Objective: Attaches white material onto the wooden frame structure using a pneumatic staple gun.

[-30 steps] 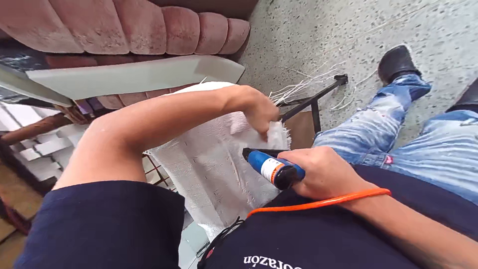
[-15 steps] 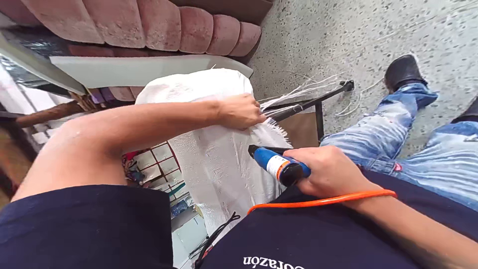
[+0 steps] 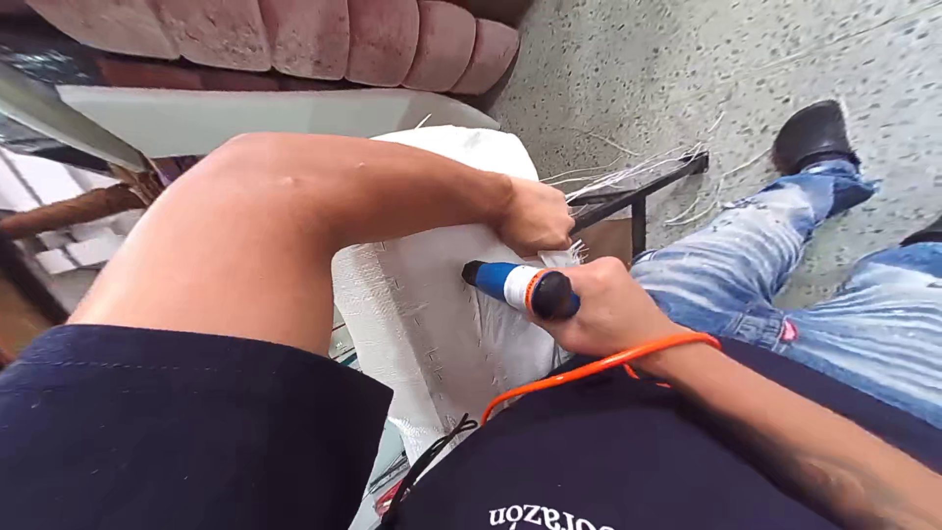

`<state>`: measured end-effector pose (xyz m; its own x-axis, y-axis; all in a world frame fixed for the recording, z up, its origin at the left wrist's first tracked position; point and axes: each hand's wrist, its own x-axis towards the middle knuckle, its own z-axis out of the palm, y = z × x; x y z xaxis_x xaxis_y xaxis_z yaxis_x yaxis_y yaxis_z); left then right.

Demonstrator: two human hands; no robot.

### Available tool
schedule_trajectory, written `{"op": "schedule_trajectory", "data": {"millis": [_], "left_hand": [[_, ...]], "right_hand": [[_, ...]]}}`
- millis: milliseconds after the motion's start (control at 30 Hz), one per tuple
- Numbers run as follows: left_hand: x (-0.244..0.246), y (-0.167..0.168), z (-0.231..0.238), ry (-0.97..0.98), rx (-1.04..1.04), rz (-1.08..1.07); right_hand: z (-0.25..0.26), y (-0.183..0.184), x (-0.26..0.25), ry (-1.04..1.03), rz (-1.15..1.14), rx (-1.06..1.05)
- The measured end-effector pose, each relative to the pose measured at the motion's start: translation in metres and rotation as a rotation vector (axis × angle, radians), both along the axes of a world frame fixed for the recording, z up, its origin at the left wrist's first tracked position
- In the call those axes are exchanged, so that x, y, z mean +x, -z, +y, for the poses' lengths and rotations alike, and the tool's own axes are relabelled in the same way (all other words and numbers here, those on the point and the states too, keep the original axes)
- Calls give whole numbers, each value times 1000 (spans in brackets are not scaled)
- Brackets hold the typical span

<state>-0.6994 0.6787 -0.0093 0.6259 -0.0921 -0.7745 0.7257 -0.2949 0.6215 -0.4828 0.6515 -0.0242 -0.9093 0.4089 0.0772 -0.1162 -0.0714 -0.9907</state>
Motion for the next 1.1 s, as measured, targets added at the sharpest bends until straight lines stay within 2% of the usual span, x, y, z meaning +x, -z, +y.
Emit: {"op": "schedule_trajectory", "data": {"millis": [133,300,467,600,767,833,900,933,967,1033,1100], "left_hand": [[-12,18,10,-3,-4,-5],[-21,54,5,-17,-113,-29],[-21,56,7,-16,-195,-21],[-18,50,12,-13,-219,23],[-8,51,-1,-63,-78,222],[1,52,15,6,-143,306],[19,52,24,123,-246,423],[27,54,24,175,-250,489],[32,61,20,145,-186,546],[44,78,7,-134,116,600],[94,91,8,-567,468,624]], "right_hand": [[9,2,-14,-15,-16,34],[24,6,-34,14,10,-15],[30,3,-49,97,34,-71],[35,-3,-58,81,14,-64],[55,-9,-54,-11,-97,-83],[66,-4,-31,-13,-111,-43],[76,1,15,11,-121,7],[84,3,42,29,-149,41],[95,4,70,61,-185,92],[116,3,124,144,-300,200],[135,3,171,234,-459,287]]}}
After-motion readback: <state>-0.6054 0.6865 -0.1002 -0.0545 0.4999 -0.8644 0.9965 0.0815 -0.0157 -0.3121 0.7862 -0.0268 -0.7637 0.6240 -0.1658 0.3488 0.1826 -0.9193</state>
